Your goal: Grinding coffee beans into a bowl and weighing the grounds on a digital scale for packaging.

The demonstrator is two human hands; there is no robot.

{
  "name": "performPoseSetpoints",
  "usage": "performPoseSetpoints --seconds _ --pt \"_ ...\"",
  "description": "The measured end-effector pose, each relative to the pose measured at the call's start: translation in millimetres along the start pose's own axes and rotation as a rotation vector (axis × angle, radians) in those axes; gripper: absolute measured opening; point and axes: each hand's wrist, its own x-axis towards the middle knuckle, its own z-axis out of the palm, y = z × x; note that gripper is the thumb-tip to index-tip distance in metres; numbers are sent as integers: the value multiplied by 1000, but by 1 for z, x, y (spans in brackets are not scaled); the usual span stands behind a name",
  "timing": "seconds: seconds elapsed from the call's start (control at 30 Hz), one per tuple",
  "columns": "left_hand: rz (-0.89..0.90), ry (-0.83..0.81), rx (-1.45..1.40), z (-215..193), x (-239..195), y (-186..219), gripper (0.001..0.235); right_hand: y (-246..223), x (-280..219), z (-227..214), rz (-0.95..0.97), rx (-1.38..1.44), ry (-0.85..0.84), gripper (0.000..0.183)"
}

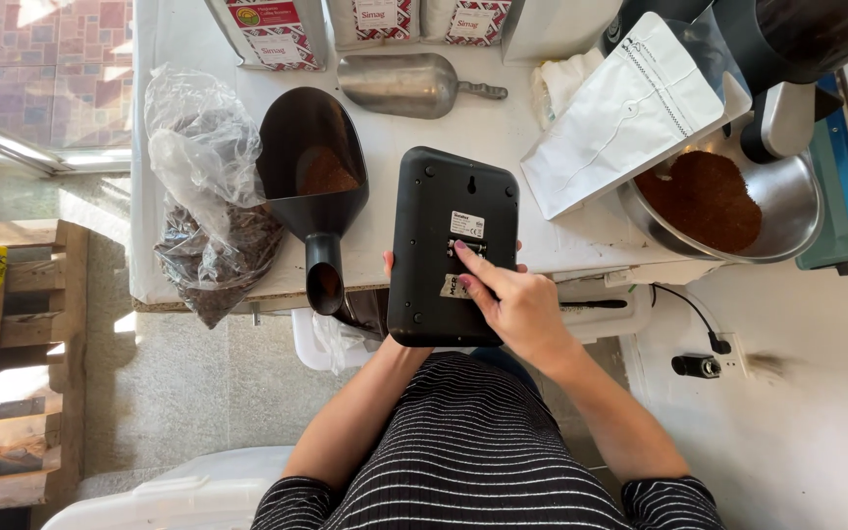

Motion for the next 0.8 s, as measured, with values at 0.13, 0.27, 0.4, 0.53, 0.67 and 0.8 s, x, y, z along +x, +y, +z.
performPoseSetpoints --seconds 0.13,0.27,0.4,0.53,0.67,0.8 --pt "-25 49 37 78 -9 -17 94 3 -1 6 -42 -42 75 33" --pt "-22 27 2 82 -10 -24 98 0 0 4 2 157 82 26" --pt "-31 -53 21 133 -31 -46 86 -7 5 -2 43 279 123 26" --pt "59 -40 128 1 -3 -11 112 -3 3 -9 -19 133 99 42" --pt "-11 -52 88 45 -15 -27 108 5 -3 -4 -85 53 66 35" --pt "-133 -137 -91 113 -33 -40 97 -7 1 -12 37 277 37 31"
